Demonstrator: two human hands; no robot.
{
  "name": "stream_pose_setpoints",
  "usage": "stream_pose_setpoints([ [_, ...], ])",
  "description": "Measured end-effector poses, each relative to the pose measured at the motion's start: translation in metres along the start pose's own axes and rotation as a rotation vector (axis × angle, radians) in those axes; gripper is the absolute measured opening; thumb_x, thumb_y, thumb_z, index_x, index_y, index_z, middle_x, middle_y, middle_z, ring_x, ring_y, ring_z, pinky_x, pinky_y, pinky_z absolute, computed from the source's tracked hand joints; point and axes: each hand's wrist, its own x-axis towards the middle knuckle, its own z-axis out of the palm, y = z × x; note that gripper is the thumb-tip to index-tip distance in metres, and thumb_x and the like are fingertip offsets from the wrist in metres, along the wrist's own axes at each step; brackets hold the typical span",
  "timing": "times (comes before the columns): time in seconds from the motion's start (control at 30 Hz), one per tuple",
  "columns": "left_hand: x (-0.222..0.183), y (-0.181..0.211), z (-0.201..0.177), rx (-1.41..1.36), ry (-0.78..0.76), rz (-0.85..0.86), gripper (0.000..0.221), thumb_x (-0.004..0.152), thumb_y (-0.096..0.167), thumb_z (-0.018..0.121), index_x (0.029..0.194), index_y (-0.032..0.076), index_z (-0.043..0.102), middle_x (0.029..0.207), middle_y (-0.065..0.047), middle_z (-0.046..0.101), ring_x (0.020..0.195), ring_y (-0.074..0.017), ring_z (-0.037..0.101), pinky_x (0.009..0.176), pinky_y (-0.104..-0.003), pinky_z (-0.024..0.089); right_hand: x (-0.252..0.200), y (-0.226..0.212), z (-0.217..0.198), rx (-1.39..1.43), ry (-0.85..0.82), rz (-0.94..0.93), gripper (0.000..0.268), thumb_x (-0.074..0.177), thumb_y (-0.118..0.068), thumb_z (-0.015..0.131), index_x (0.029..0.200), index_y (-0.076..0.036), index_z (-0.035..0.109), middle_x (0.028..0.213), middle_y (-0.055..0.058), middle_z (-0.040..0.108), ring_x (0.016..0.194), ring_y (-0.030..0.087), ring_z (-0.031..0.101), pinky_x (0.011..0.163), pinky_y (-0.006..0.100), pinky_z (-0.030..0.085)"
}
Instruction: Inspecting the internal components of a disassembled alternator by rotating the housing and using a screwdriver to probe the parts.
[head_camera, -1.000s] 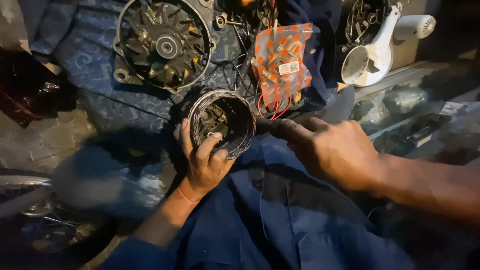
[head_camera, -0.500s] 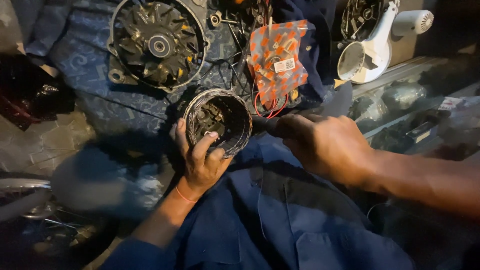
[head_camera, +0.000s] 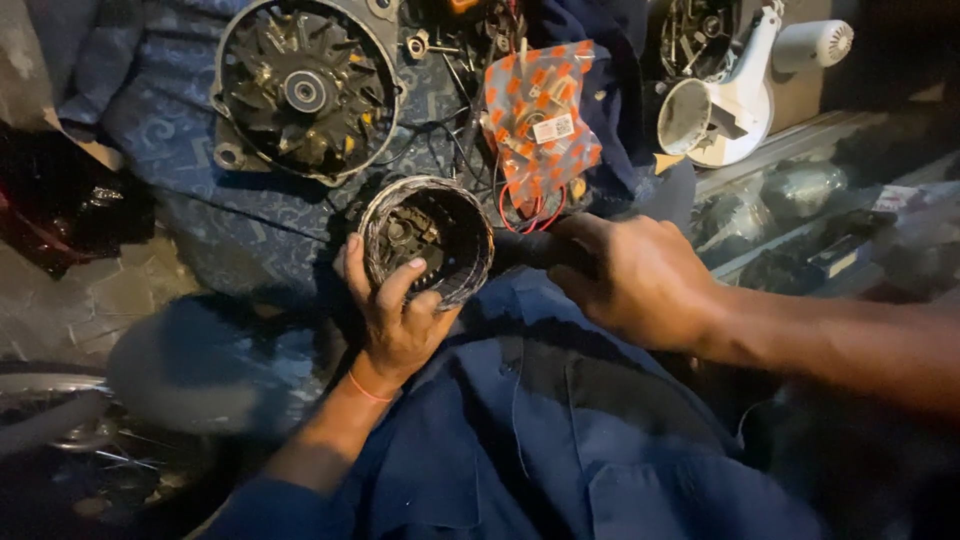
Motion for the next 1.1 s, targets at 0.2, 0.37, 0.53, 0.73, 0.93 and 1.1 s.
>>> stream_pose_setpoints([
  [0.2, 0.010, 0.001, -0.002, 0.031, 0.130, 0.083, 0.039, 0.087, 0.018, 0.084, 0.080, 0.008, 0.047, 0.112, -0.015, 0.056, 0.119, -0.0683, 0.048, 0.097, -0.078, 0.044, 0.010, 0.003, -0.008, -0.075, -0.183, 0.006, 0.048, 0.086, -0.045, 0.066, 0.130, -0.032, 0.050, 0.087, 0.015, 0.076, 0.078, 0.045, 0.074, 0.067, 0.057, 0.060],
  [0.37, 0.012, 0.002, 0.002, 0.002, 0.170, 0.079, 0.040, 0.082, 0.014, 0.087, 0.078, 0.005, 0.048, 0.114, -0.019, 0.057, 0.122, -0.0712, 0.045, 0.100, -0.079, 0.041, 0.042, -0.026, -0.046, -0.017, -0.671, 0.066, 0.084, 0.085, -0.019, 0.071, 0.158, -0.025, 0.029, 0.083, 0.026, 0.075, 0.061, 0.034, 0.076, 0.050, 0.040, 0.062],
  [0.53, 0.013, 0.006, -0.001, 0.064, 0.168, 0.043, 0.044, 0.082, 0.018, 0.088, 0.075, 0.004, 0.047, 0.112, -0.018, 0.058, 0.123, -0.0664, 0.048, 0.103, -0.075, 0.045, 0.083, -0.021, -0.017, 0.002, -0.764, -0.033, 0.086, 0.075, -0.054, 0.078, 0.154, -0.032, 0.049, 0.140, 0.016, 0.064, 0.128, 0.033, 0.061, 0.100, 0.042, 0.057],
  [0.73, 0.007, 0.005, -0.002, 0.057, 0.140, 0.024, 0.049, 0.081, 0.025, 0.091, 0.078, 0.005, 0.047, 0.118, -0.017, 0.056, 0.126, -0.0676, 0.046, 0.106, -0.071, 0.043, 0.178, 0.071, 0.107, -0.469, -0.289, -0.978, 0.045, 0.093, -0.035, 0.059, 0.117, 0.002, 0.070, 0.144, 0.012, 0.059, 0.101, 0.032, 0.069, 0.090, 0.044, 0.056],
  [0.93, 0.007, 0.007, -0.004, 0.055, 0.119, 0.028, 0.052, 0.079, 0.025, 0.093, 0.080, 0.005, 0.045, 0.118, -0.016, 0.053, 0.129, -0.0655, 0.043, 0.109, -0.073, 0.039, 0.269, 0.183, 0.176, -0.379, 0.055, -1.892, 0.018, 0.075, -0.001, 0.066, 0.066, -0.010, 0.054, 0.071, 0.005, 0.051, 0.057, 0.021, 0.048, 0.054, 0.034, 0.045],
  [1.1, 0.001, 0.003, 0.001, 0.079, 0.127, 0.013, 0.051, 0.079, 0.029, 0.093, 0.080, 0.004, 0.048, 0.125, -0.020, 0.054, 0.129, -0.0675, 0.043, 0.106, -0.073, 0.041, 0.102, 0.051, -0.034, -0.047, -0.107, -0.208, 0.047, 0.085, -0.043, 0.061, 0.131, -0.029, 0.057, 0.112, -0.001, 0.067, 0.104, 0.022, 0.069, 0.089, 0.042, 0.054],
])
